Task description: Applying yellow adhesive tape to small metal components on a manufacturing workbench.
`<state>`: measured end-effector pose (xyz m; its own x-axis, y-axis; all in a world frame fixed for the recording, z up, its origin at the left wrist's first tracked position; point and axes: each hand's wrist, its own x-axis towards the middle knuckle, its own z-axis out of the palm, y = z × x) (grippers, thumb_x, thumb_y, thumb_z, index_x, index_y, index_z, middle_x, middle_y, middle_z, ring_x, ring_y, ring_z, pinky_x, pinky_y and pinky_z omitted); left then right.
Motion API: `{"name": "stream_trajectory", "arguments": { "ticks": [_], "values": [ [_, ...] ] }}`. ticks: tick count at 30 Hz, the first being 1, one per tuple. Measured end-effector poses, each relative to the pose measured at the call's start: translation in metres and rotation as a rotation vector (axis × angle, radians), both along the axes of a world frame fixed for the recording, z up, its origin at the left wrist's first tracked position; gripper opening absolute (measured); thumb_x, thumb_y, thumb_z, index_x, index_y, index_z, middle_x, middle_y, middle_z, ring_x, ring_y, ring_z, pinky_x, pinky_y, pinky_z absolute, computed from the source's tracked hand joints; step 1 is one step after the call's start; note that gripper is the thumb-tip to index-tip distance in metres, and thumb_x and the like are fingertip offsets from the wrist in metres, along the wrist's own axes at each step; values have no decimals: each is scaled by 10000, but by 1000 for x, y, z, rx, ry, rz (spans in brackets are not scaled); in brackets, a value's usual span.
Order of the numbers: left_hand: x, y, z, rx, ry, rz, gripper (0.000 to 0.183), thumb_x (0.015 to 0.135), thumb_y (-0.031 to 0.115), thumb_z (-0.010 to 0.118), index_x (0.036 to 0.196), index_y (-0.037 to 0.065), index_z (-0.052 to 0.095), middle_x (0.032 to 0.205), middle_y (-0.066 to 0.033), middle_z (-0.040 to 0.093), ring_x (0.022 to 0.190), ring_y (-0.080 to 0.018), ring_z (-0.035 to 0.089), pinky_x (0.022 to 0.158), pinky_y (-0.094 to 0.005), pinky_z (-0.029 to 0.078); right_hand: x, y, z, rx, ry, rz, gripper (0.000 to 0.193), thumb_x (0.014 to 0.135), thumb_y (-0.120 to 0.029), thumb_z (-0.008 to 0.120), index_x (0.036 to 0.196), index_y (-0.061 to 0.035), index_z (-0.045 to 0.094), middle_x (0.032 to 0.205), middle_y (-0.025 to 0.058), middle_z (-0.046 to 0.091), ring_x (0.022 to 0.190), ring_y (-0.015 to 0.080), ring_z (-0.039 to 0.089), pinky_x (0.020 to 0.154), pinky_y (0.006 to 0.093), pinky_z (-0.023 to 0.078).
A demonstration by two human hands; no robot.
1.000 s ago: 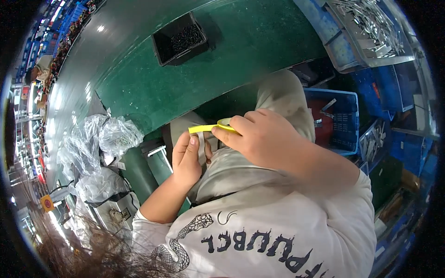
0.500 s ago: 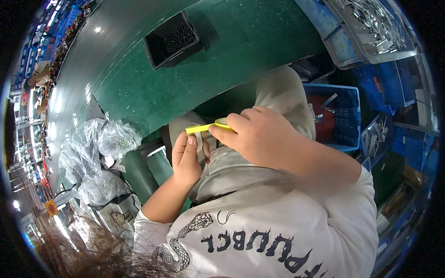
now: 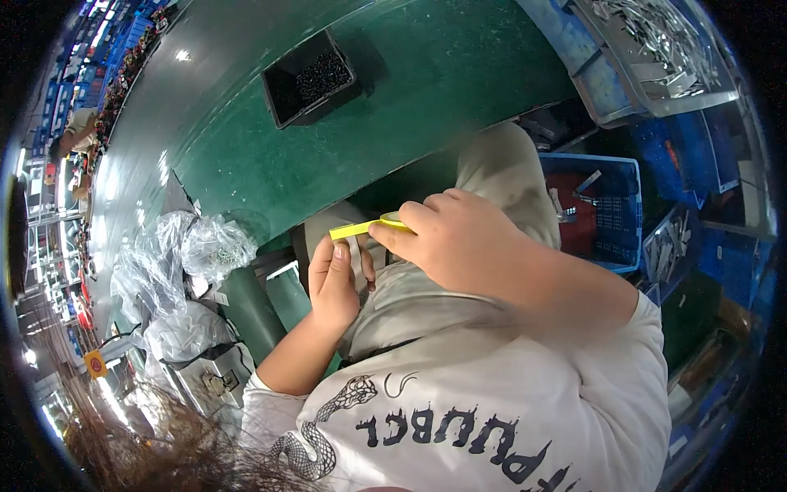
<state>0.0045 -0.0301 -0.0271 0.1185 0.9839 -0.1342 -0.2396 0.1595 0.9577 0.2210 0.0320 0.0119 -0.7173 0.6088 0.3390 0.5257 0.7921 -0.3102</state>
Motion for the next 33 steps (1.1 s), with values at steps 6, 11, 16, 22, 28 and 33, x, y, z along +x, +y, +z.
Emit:
{"name": "stream_trajectory", "arguments": {
  "ticks": [6, 11, 16, 22, 28, 33],
  "values": [
    [7, 6, 4, -24, -13, 3, 332, 1088, 250, 385, 1144, -28, 558, 791, -67, 570, 659, -125, 538, 542, -260, 463, 8, 4, 2, -8, -23, -10, 353, 827, -159, 614, 1168, -159, 705, 790, -9, 528, 659, 169, 585, 602, 326, 474],
    [14, 41, 21, -136, 64, 110, 334, 1070, 293, 453, 1013, 4, 610, 704, -52, 585, 541, -140, 555, 466, -276, 445, 5, 27, 10, 47, 25, -23, 369, 816, -129, 607, 1171, -163, 702, 807, 16, 548, 706, 208, 605, 642, 356, 489],
    [23, 106, 52, -151, 199, 100, 365, 1052, 350, 488, 952, 20, 607, 658, -63, 617, 525, -125, 551, 480, -271, 451, 8, 84, 33, 144, -102, -71, 316, 821, -110, 602, 1114, -154, 709, 801, 51, 566, 717, 241, 631, 643, 390, 502],
    [23, 168, 67, 15, 337, 288, 370, 999, 311, 554, 782, 33, 664, 709, -25, 636, 623, -99, 566, 571, -258, 446, -2, 146, 38, 258, -152, -86, 308, 851, -100, 591, 1120, -194, 707, 802, 71, 579, 718, 271, 647, 623, 412, 522],
    [31, 204, 81, 19, 650, 274, 358, 965, 285, 593, 755, 2, 657, 637, -11, 577, 573, -104, 498, 554, -277, 393, 2, 181, 36, 269, -179, -97, 345, 877, -96, 566, 1169, -223, 698, 840, 80, 605, 747, 280, 662, 640, 417, 536],
    [28, 226, 75, -30, 844, 253, 420, 952, 318, 551, 688, 1, 632, 609, -63, 589, 562, -160, 561, 579, -319, 432, -2, 190, 42, 175, -239, -109, 328, 901, -105, 530, 1167, -212, 689, 914, 93, 623, 829, 302, 661, 696, 437, 532]
  ]
}}
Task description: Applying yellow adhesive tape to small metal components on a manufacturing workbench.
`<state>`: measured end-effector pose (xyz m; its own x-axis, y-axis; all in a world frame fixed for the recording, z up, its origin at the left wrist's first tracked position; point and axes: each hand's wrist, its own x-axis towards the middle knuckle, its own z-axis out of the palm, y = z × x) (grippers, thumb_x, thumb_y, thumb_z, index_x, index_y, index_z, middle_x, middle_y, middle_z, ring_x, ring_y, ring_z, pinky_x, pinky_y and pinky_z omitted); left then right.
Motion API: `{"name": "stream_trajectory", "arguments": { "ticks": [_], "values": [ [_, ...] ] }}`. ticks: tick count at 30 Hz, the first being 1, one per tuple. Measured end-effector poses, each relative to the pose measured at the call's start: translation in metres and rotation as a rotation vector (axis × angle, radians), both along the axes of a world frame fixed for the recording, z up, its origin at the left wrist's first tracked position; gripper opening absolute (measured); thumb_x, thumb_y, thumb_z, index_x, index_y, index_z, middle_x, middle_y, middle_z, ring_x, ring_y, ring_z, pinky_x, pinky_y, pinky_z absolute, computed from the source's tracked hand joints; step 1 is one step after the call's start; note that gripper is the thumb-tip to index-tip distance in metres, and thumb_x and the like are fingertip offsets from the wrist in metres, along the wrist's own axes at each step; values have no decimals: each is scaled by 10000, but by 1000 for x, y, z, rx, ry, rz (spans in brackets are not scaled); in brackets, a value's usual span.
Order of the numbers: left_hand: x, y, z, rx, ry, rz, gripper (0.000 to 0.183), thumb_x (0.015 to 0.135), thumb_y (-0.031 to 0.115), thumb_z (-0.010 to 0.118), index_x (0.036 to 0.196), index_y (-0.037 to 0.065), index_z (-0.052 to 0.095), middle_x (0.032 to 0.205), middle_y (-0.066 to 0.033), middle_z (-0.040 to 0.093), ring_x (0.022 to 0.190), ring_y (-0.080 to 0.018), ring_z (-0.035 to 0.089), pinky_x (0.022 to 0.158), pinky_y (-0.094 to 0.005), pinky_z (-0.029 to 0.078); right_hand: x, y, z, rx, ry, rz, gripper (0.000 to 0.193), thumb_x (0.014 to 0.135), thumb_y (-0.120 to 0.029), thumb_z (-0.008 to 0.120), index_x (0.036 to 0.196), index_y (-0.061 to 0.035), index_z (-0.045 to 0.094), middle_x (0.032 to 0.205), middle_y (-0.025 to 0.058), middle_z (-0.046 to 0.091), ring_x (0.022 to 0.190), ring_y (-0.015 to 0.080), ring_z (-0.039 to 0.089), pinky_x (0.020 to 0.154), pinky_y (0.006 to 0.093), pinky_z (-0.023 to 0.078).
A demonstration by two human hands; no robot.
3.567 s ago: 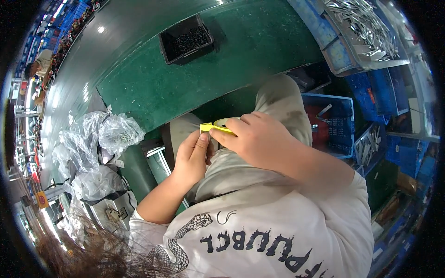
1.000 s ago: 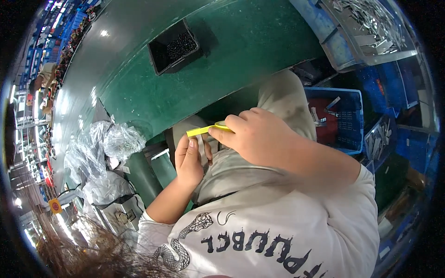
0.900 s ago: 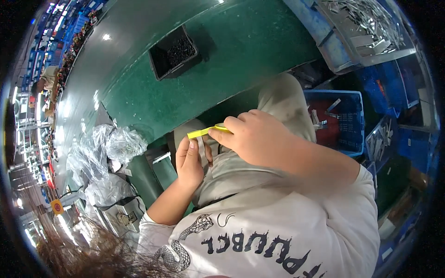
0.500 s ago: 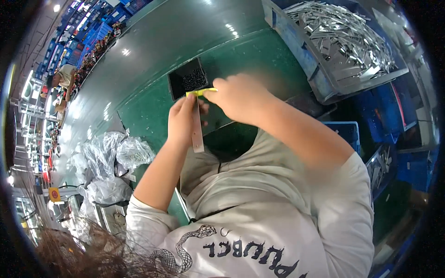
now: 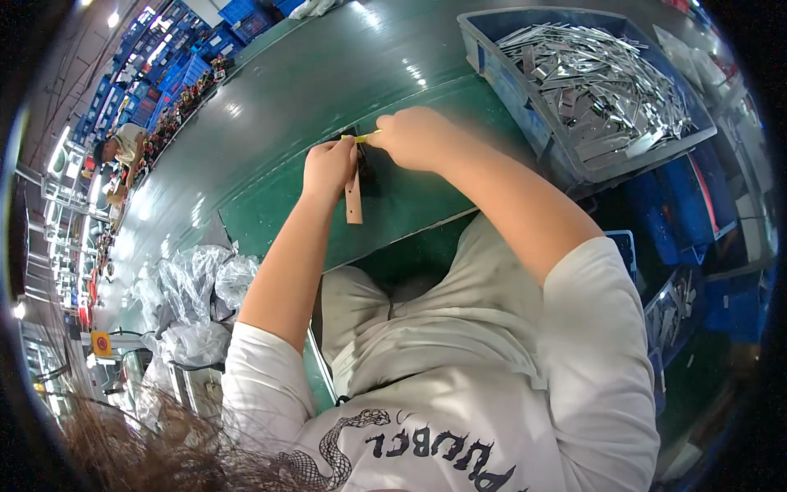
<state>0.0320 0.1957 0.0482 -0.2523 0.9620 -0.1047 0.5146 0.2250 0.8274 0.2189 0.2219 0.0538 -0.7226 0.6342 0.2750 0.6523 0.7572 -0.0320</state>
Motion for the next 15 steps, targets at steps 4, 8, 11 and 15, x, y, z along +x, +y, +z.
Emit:
{"name": "stream_trajectory", "arguments": {
  "ticks": [4, 8, 11, 15],
  "values": [
    [-2, 11, -10, -25, 118, -22, 423, 928, 363, 520, 878, 1, 734, 782, -173, 705, 790, -316, 692, 764, -404, 512, 0, 14, -14, 9, 4, 22, 385, 888, -98, 542, 1222, -238, 673, 927, 103, 620, 818, 310, 665, 690, 440, 534],
    [4, 12, -10, -61, 168, -7, 435, 932, 372, 507, 905, 4, 738, 800, -180, 709, 818, -326, 695, 782, -409, 518, -2, 22, -28, -48, 21, -8, 389, 888, -96, 540, 1227, -235, 671, 921, 105, 621, 819, 314, 667, 689, 442, 534],
    [2, 14, -14, -3, 209, -3, 426, 943, 350, 541, 891, -36, 714, 724, -119, 682, 678, -232, 658, 690, -355, 502, -7, 22, -32, -28, 52, 4, 389, 886, -97, 540, 1225, -233, 675, 920, 111, 626, 810, 322, 667, 682, 444, 534],
    [-4, 18, -20, -44, 156, -5, 428, 946, 351, 536, 892, -35, 714, 753, -138, 689, 735, -252, 671, 721, -372, 506, -6, 17, -30, -75, 110, -19, 365, 889, -92, 525, 1191, -219, 688, 929, 109, 634, 842, 326, 660, 707, 446, 529]
  ]
}}
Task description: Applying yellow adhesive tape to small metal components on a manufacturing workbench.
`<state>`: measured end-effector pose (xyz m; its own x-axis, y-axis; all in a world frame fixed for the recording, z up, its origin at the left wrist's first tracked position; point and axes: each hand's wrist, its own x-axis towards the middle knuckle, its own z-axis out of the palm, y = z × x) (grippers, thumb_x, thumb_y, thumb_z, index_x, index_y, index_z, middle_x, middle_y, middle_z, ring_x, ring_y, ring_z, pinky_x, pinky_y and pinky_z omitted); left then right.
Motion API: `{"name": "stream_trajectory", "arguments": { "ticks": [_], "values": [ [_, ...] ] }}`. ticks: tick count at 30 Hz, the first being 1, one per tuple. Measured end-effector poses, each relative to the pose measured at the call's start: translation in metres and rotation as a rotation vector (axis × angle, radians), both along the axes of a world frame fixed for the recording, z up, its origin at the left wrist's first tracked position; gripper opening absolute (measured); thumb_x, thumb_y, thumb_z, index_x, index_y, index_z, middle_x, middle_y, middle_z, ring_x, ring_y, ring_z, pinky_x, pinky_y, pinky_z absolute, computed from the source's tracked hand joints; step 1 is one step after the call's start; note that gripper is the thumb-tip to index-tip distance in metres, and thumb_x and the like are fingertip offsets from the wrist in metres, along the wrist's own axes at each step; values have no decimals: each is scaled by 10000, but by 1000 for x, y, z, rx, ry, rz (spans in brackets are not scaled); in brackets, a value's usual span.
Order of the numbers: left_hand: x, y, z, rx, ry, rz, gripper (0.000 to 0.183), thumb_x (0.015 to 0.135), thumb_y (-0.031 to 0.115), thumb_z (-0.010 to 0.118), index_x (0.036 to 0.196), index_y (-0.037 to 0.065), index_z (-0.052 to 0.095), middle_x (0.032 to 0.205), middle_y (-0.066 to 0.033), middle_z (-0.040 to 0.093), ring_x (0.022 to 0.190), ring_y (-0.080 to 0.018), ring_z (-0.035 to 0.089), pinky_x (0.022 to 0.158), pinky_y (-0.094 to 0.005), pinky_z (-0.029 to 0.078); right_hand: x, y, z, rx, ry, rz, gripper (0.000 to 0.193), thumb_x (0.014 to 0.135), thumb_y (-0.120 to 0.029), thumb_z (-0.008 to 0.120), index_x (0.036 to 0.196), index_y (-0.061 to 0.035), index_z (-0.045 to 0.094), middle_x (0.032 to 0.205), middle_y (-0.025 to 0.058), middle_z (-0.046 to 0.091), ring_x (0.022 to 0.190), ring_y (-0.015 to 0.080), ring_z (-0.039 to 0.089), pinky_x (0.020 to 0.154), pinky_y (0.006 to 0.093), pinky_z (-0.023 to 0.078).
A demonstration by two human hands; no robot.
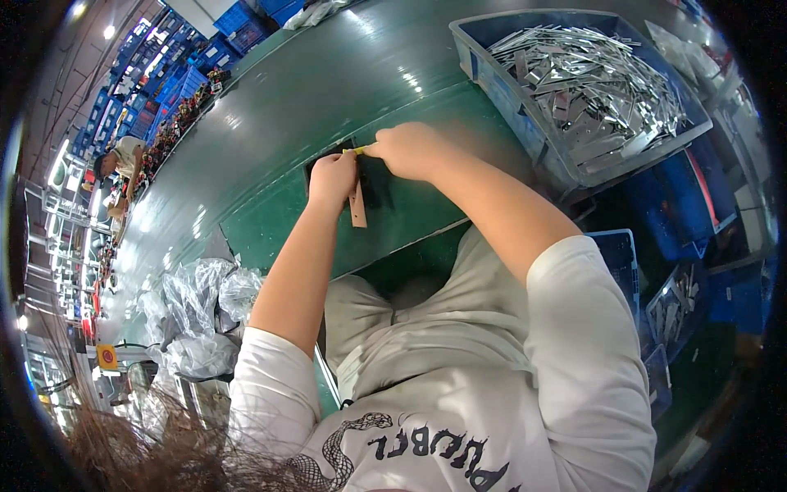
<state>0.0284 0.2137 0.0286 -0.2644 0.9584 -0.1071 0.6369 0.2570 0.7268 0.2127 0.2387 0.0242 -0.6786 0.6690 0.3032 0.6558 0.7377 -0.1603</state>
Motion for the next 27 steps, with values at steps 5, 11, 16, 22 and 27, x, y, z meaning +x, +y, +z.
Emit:
{"name": "stream_trajectory", "arguments": {
  "ticks": [5, 11, 16, 22, 27],
  "values": [
    [7, 2, 2, 12, 32, -3, 419, 947, 343, 535, 893, -29, 720, 768, -146, 696, 780, -258, 675, 760, -382, 507, 0, -2, 0, -37, -30, -42, 342, 889, -86, 514, 1153, -204, 698, 942, 101, 645, 870, 332, 661, 732, 443, 529],
    [-3, 9, -3, -45, -67, 116, 398, 918, 337, 589, 1004, -32, 712, 949, -159, 720, 857, -280, 672, 776, -394, 501, 7, 5, -8, -86, -253, -222, 277, 896, -116, 532, 1115, -155, 696, 979, 114, 692, 871, 344, 680, 741, 456, 531],
    [6, -3, 8, 29, -258, 72, 412, 931, 358, 605, 1053, -24, 697, 895, -101, 686, 837, -217, 639, 746, -364, 486, 34, 2, -48, 35, -173, -217, 278, 913, -165, 550, 1152, -144, 690, 1060, 153, 685, 960, 342, 671, 796, 469, 515],
    [-24, -68, 21, 313, -963, 18, 249, 1032, 281, 507, 961, 54, 580, 782, -36, 572, 759, -171, 582, 721, -327, 496, 50, -87, -55, 205, 109, -193, 393, 867, -225, 654, 1254, -160, 656, 1306, 133, 586, 1276, 321, 476, 1043, 495, 350],
    [-28, -146, 9, 154, -979, -14, 387, 1055, 381, 424, 781, 108, 431, 614, -35, 408, 548, -161, 431, 524, -309, 389, 63, -168, -50, 44, 213, -298, 434, 841, -198, 682, 1267, -132, 633, 1387, 117, 513, 1329, 333, 417, 1045, 511, 342]
  ]
}}
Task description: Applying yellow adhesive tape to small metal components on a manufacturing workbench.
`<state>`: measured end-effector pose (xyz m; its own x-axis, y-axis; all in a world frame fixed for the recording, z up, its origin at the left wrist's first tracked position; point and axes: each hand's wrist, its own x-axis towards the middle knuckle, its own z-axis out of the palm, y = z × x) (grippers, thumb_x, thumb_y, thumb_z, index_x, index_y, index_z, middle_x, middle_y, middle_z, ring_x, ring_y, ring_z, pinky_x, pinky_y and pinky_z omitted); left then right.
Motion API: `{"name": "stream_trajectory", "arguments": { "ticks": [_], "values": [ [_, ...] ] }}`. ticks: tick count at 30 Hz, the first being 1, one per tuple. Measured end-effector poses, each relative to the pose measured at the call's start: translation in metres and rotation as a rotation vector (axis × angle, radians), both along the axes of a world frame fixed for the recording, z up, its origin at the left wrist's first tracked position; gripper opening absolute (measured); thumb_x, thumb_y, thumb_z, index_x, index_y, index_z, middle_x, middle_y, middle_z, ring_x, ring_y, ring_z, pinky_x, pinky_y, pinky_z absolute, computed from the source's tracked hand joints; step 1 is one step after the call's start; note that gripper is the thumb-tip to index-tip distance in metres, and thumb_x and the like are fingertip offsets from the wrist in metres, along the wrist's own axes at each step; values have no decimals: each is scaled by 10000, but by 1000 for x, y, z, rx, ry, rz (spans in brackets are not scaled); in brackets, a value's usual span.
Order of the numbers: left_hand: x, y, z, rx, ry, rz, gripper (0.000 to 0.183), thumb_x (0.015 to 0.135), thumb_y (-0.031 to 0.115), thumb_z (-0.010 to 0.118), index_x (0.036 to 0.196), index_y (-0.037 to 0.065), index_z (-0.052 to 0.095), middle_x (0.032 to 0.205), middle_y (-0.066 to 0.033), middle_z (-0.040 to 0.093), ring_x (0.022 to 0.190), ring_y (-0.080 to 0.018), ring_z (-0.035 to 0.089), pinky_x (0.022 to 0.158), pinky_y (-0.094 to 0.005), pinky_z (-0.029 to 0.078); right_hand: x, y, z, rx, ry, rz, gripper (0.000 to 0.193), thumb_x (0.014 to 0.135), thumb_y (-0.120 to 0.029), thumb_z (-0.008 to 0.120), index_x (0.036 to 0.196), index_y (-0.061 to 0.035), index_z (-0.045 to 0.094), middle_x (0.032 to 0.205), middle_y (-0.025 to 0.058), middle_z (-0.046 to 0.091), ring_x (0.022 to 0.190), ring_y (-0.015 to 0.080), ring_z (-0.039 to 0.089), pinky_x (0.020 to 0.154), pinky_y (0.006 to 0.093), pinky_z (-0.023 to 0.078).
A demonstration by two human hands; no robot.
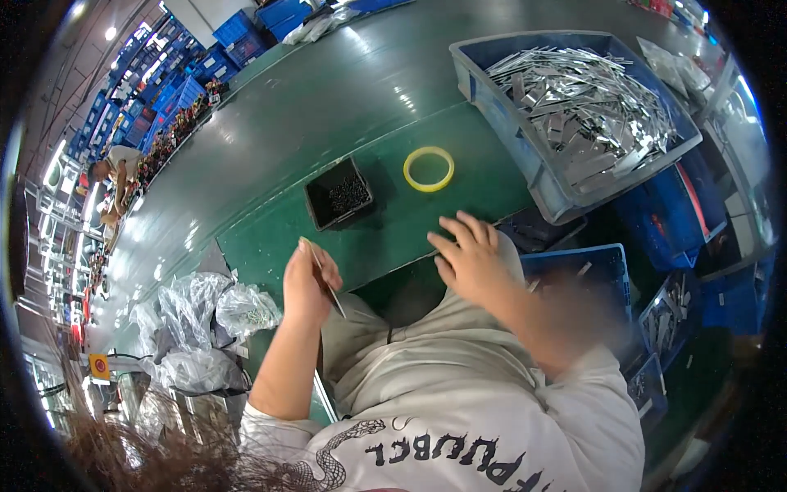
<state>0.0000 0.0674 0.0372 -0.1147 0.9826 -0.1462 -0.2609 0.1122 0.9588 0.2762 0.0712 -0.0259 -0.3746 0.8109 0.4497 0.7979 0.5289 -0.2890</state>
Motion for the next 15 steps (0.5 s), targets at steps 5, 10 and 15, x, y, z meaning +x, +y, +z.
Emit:
{"name": "stream_trajectory", "arguments": {
  "ticks": [5, 10, 15],
  "values": [
    [17, -45, -28, 44, -216, -243, 546, 957, 617, 513, 749, 126, 401, 576, -11, 389, 515, -153, 402, 486, -298, 344, -34, -48, -12, -344, 308, 348, 471, 872, -220, 705, 1310, -100, 581, 1366, 128, 522, 1272, 328, 473, 1003, 463, 409],
    [43, -59, -19, 64, -338, -385, 598, 948, 649, 483, 752, 90, 409, 660, -56, 466, 619, -190, 478, 583, -327, 430, -63, -67, -18, -1060, 663, 621, 363, 929, -267, 691, 1223, -64, 624, 1276, 145, 596, 1137, 318, 567, 957, 372, 454],
    [43, -63, -10, 220, 277, -324, 608, 1049, 547, 326, 929, -1, 562, 903, -116, 652, 828, -188, 603, 736, -329, 482, -56, -72, -5, -1088, 321, 603, 331, 982, -336, 615, 953, -15, 691, 779, 159, 660, 786, 300, 659, 737, 379, 499]
  ]
}}
